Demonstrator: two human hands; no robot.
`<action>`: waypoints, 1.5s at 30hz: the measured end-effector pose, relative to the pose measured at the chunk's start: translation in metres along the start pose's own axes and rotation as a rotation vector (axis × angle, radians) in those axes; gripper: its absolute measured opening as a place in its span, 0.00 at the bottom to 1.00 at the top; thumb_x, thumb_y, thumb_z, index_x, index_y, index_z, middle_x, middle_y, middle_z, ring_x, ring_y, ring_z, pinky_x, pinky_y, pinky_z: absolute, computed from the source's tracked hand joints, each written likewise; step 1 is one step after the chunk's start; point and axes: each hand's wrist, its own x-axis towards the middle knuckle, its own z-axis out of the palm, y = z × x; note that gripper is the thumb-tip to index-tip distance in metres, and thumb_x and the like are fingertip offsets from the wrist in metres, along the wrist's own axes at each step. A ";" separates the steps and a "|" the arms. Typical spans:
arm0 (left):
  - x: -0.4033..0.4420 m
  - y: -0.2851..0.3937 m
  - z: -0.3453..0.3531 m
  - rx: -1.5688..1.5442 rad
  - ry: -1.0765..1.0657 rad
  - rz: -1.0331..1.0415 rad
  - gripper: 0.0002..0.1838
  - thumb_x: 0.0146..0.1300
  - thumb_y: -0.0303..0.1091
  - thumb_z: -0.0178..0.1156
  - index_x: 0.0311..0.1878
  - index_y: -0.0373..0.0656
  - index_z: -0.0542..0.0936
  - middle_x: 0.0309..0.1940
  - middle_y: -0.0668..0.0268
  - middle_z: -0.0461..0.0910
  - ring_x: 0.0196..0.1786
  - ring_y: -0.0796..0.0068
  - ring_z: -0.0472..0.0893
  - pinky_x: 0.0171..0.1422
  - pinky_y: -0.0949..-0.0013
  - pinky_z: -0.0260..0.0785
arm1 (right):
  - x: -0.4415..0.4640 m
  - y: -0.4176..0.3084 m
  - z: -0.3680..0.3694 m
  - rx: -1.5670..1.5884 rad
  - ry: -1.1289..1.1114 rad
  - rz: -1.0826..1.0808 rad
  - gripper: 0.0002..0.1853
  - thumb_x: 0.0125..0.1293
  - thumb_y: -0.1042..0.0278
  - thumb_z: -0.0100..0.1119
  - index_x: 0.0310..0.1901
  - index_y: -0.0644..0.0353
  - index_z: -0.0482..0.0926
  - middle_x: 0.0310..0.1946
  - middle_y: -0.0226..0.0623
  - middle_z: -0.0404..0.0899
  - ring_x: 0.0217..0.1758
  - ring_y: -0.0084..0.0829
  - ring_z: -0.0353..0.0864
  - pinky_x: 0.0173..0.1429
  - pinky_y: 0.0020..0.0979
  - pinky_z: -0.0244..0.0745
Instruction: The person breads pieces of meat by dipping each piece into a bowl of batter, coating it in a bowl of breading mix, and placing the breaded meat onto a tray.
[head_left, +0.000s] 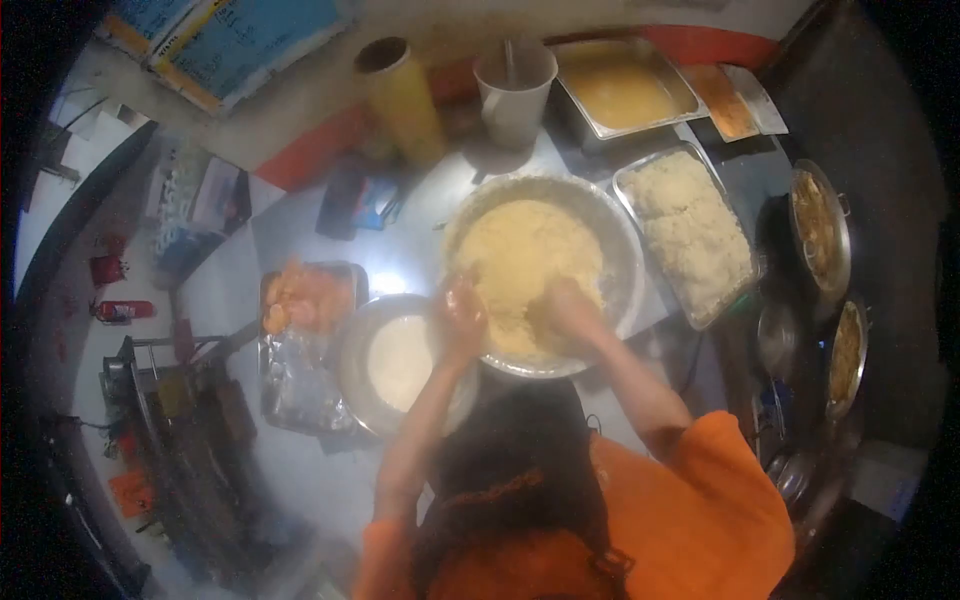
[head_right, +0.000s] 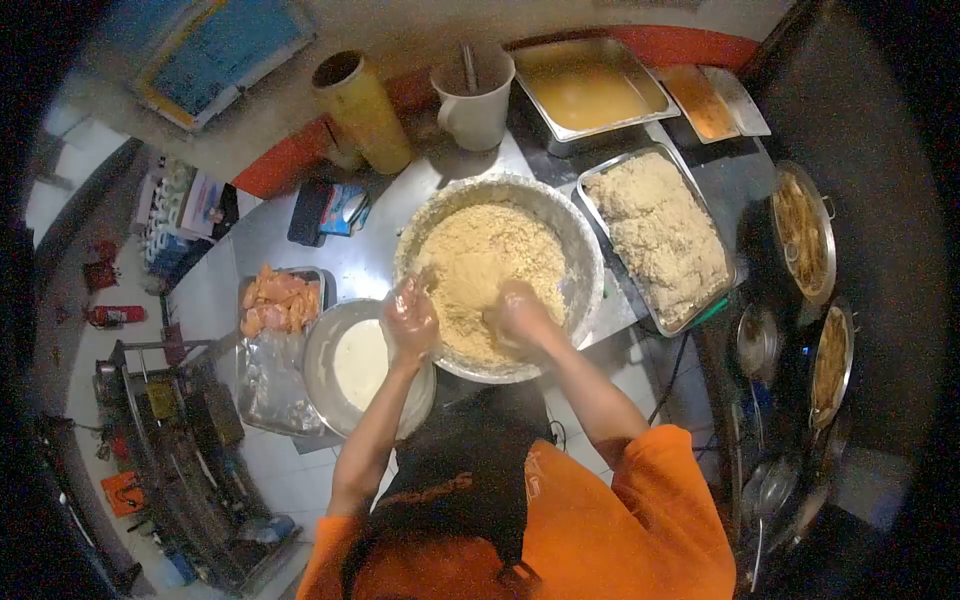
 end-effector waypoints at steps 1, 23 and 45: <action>0.006 0.002 -0.006 0.087 -0.073 0.020 0.14 0.61 0.18 0.55 0.51 0.28 0.77 0.42 0.51 0.82 0.44 0.63 0.84 0.52 0.63 0.77 | 0.000 -0.005 -0.005 0.002 0.001 -0.003 0.19 0.55 0.58 0.71 0.35 0.70 0.83 0.38 0.55 0.83 0.42 0.48 0.85 0.47 0.43 0.80; 0.024 0.037 -0.007 0.323 -0.158 0.206 0.16 0.58 0.25 0.56 0.50 0.37 0.83 0.43 0.57 0.86 0.41 0.60 0.84 0.48 0.61 0.73 | 0.051 -0.004 -0.039 -0.119 -0.181 0.127 0.31 0.68 0.48 0.57 0.58 0.72 0.76 0.55 0.56 0.79 0.54 0.48 0.82 0.55 0.41 0.79; 0.023 -0.004 -0.007 -0.226 -0.144 -0.021 0.10 0.71 0.25 0.53 0.49 0.30 0.79 0.38 0.62 0.82 0.30 0.82 0.76 0.31 0.80 0.68 | 0.058 -0.004 -0.040 0.712 -0.099 0.222 0.49 0.61 0.46 0.71 0.73 0.70 0.58 0.76 0.57 0.55 0.78 0.45 0.59 0.77 0.36 0.58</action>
